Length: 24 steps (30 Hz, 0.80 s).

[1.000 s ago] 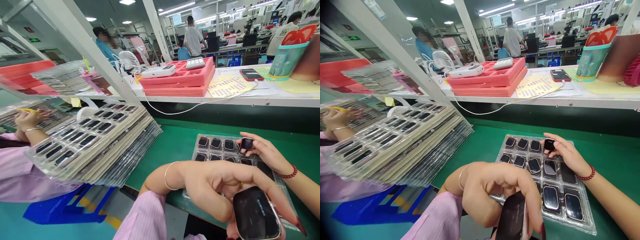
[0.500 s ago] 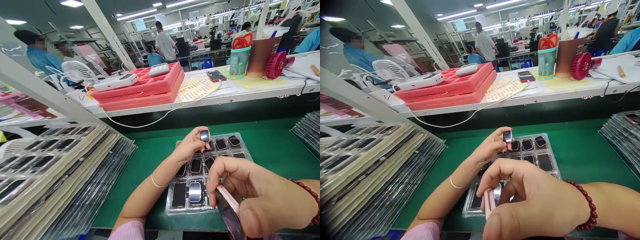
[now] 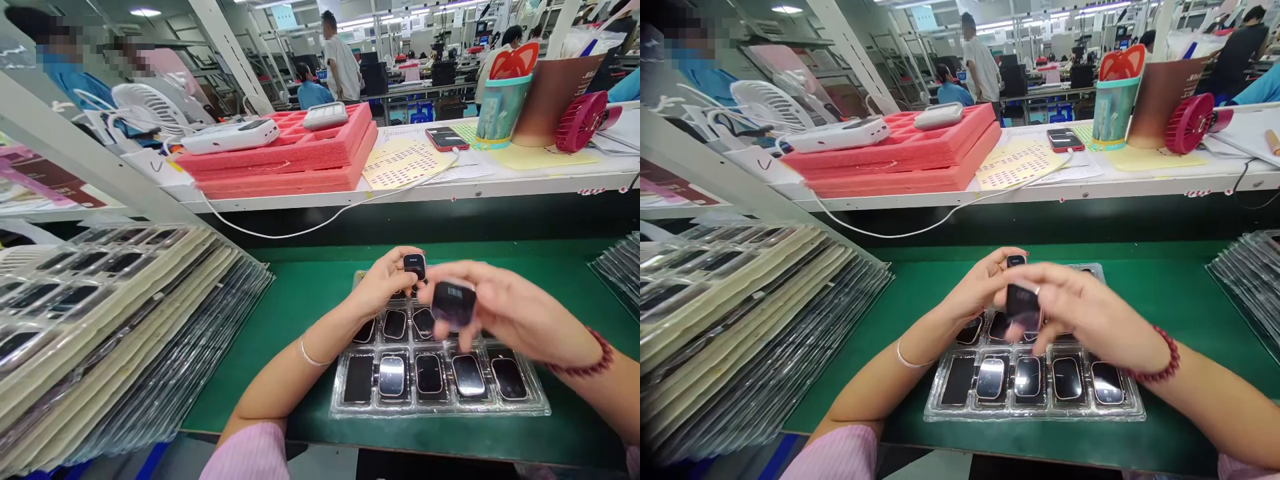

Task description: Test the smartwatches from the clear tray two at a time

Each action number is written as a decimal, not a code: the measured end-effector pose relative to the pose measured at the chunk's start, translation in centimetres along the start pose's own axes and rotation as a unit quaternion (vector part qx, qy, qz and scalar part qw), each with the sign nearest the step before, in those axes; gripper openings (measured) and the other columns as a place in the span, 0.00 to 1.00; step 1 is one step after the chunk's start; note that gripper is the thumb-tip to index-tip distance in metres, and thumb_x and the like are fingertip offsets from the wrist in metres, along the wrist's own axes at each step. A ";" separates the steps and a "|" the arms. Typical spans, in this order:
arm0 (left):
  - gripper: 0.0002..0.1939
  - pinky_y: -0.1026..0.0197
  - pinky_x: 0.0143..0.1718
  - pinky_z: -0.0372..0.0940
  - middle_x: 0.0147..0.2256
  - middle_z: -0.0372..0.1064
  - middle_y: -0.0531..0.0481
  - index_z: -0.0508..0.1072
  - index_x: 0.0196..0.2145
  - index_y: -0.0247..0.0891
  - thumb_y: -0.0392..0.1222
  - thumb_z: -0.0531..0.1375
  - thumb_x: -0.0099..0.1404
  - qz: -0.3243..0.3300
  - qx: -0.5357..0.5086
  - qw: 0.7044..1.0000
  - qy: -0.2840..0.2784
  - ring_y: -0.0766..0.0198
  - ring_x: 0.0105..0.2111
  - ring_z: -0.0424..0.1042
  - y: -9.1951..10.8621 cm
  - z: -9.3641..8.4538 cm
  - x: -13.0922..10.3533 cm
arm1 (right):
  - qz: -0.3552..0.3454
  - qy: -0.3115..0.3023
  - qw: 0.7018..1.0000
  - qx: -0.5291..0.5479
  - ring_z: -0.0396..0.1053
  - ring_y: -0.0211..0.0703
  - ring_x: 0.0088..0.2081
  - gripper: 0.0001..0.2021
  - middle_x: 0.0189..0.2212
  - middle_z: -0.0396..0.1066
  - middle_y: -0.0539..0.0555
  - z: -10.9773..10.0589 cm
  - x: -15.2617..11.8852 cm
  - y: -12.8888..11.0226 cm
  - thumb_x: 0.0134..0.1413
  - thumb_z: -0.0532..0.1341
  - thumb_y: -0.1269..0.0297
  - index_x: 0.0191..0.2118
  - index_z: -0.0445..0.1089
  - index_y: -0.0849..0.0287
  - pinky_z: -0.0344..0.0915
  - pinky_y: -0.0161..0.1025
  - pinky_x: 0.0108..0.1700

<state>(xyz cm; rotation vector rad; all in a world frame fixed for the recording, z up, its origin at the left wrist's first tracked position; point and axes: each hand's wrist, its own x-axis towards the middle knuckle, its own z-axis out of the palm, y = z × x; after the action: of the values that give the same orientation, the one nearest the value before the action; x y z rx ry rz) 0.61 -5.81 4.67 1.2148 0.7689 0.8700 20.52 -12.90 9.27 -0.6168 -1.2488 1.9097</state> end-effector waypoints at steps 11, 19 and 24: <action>0.20 0.68 0.26 0.63 0.37 0.72 0.49 0.68 0.48 0.35 0.35 0.63 0.57 0.043 0.048 0.998 0.007 0.68 0.29 0.74 0.4 0.1 -0.9 | -0.072 0.132 0.964 -0.218 0.77 0.45 0.40 0.19 0.48 0.75 0.60 -5.8 3.1 2.5 0.57 0.64 0.63 0.54 0.70 0.57 0.76 0.42 0.37; 0.24 0.69 0.24 0.64 0.36 0.73 0.48 0.69 0.51 0.35 0.40 0.66 0.58 0.025 0.015 0.998 -0.049 0.66 0.30 0.76 1.3 -0.4 -0.8 | -0.043 0.117 0.975 -0.183 0.73 0.38 0.30 0.22 0.42 0.76 0.56 -5.3 3.0 1.9 0.53 0.69 0.60 0.54 0.69 0.55 0.72 0.36 0.30; 0.33 0.68 0.21 0.65 0.36 0.75 0.47 0.66 0.56 0.40 0.42 0.71 0.55 0.017 -0.057 0.991 -0.121 0.65 0.25 0.75 3.5 -2.5 -8.0 | 0.017 0.081 0.989 -0.119 0.72 0.35 0.25 0.36 0.41 0.75 0.52 -4.0 -2.6 -0.8 0.43 0.74 0.50 0.59 0.64 0.45 0.69 0.33 0.25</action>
<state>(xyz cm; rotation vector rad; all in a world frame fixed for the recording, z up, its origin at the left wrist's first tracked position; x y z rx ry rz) -5.86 -11.26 7.91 1.2070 0.4983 0.7669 25.22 -12.58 8.40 -0.9032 -1.3775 1.7123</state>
